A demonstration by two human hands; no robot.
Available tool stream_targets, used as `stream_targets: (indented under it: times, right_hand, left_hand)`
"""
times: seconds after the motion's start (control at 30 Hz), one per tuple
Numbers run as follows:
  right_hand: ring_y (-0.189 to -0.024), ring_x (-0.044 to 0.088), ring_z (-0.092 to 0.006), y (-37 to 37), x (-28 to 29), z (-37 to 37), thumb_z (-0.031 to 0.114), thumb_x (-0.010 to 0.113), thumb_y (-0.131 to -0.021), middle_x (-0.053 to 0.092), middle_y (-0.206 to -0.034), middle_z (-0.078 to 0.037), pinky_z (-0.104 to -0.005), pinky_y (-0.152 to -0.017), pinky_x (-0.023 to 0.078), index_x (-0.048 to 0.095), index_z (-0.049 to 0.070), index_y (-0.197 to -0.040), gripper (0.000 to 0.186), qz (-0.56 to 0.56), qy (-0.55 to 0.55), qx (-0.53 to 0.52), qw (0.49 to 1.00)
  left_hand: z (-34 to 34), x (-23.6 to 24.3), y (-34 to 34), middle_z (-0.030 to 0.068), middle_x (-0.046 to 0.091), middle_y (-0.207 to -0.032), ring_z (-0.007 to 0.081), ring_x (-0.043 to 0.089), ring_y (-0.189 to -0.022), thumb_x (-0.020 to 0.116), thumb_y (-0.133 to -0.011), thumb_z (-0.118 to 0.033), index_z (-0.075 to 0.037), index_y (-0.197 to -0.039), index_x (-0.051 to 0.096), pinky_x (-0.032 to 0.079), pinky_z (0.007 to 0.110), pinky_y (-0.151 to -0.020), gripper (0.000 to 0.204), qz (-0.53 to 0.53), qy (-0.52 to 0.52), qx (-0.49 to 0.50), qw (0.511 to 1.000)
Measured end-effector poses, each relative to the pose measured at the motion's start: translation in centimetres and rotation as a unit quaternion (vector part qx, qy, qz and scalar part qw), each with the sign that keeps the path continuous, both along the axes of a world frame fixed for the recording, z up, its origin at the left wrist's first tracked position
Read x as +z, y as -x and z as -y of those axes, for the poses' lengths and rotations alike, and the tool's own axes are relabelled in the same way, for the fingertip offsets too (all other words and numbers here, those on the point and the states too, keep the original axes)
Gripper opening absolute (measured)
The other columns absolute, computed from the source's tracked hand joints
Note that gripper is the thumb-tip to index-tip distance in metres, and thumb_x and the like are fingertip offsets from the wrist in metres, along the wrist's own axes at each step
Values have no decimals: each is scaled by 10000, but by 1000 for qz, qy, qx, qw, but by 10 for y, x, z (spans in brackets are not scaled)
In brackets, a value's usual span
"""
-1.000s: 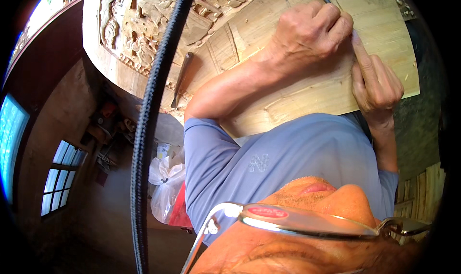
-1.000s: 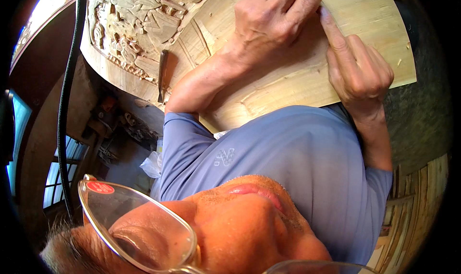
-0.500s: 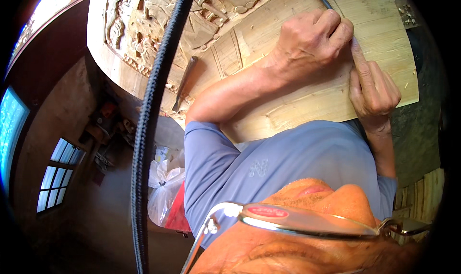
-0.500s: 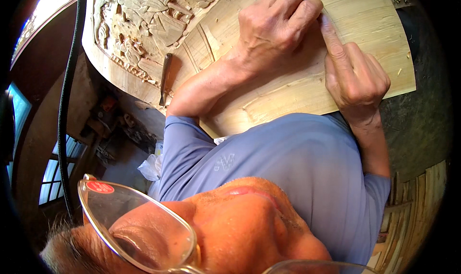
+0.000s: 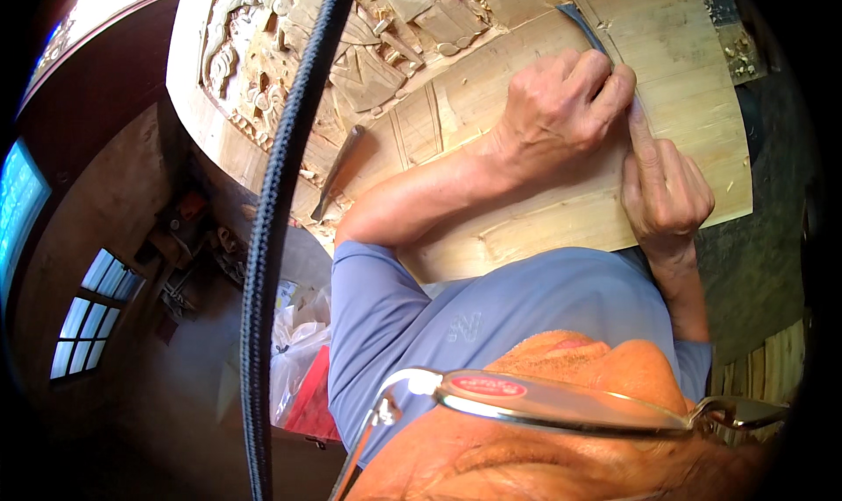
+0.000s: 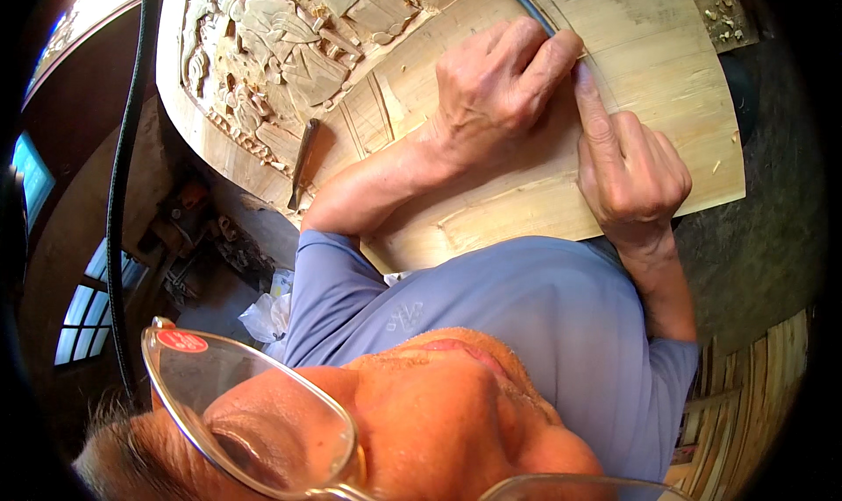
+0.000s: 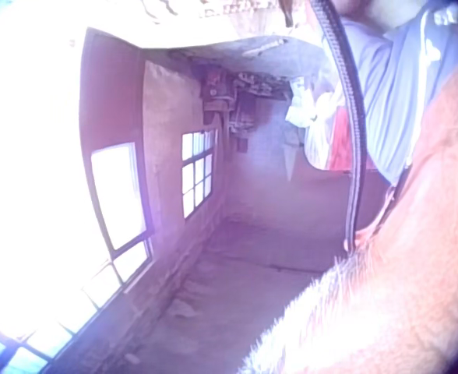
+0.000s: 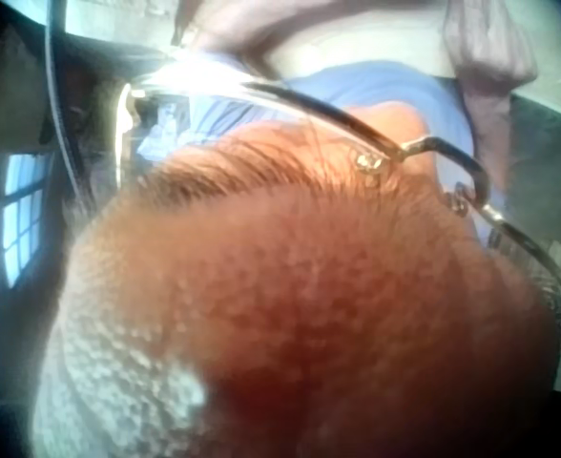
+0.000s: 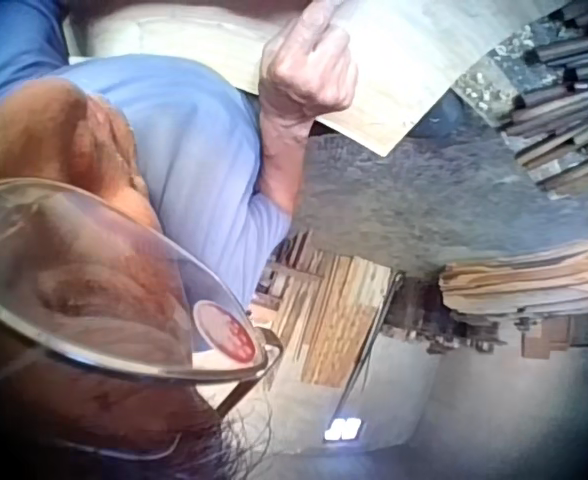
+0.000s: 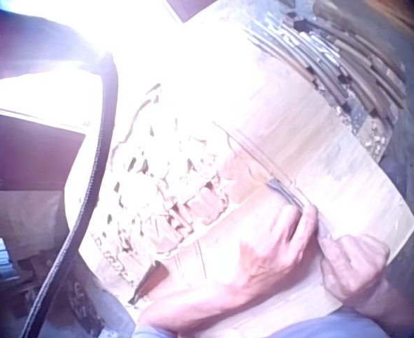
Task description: The person carves decorative designs into a wooden board using specialized chisels and a small mallet, occasionally clearing away wood shavings by hand.
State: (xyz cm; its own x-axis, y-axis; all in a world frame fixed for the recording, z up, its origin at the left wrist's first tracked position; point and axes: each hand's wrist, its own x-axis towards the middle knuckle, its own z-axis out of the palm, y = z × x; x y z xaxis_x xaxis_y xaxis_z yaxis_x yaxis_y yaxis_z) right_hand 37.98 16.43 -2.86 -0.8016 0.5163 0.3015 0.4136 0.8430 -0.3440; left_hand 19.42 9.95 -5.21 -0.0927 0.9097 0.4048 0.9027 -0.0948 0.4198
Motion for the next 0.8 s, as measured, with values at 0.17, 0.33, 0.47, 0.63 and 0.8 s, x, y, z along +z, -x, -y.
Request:
stream_targets:
  times: [0.17,0.33,0.47,0.63,0.8]
  right_hand:
    - [-526,445,-213,-18,13,0,-74,754,-775,413,-662,-40,-371,-510,408,776,91,-1344,593,23,51,12,998]
    - [-528,447,-211,-22,14,1,-74,740,-756,426,-669,-35,-368,-513,410,772,91,-1351,618,43,46,12,998]
    - [-528,449,-205,-7,7,-5,-68,740,-753,442,-672,-34,-369,-510,408,771,90,-1352,619,4,44,12,999]
    - [-526,449,-205,-20,12,-2,-70,747,-762,442,-671,-35,-367,-512,400,768,102,-1360,623,20,50,16,998]
    - [-531,468,-223,-6,16,-10,-100,729,-777,464,-671,-47,-383,-512,409,756,55,-1350,595,17,48,15,999]
  left_hand:
    - [2,4,-3,7,535,-801,162,585,-657,747,-769,-195,-109,-1054,705,472,316,-534,300,-28,1,-49,998]
    - [1,2,-3,3,533,-787,160,586,-655,746,-761,-189,-111,-1051,701,469,313,-524,303,-18,-10,-61,998]
    - [-1,3,-1,15,521,-770,170,584,-648,751,-768,-174,-105,-1050,701,469,317,-521,295,21,9,-15,1000]
    - [-1,3,-3,30,507,-762,193,573,-620,773,-764,-128,-97,-1043,698,459,335,-515,291,5,-5,-62,998]
    - [-5,4,-4,20,506,-756,170,569,-612,748,-753,-151,-107,-1038,704,452,320,-505,292,32,-15,-12,999]
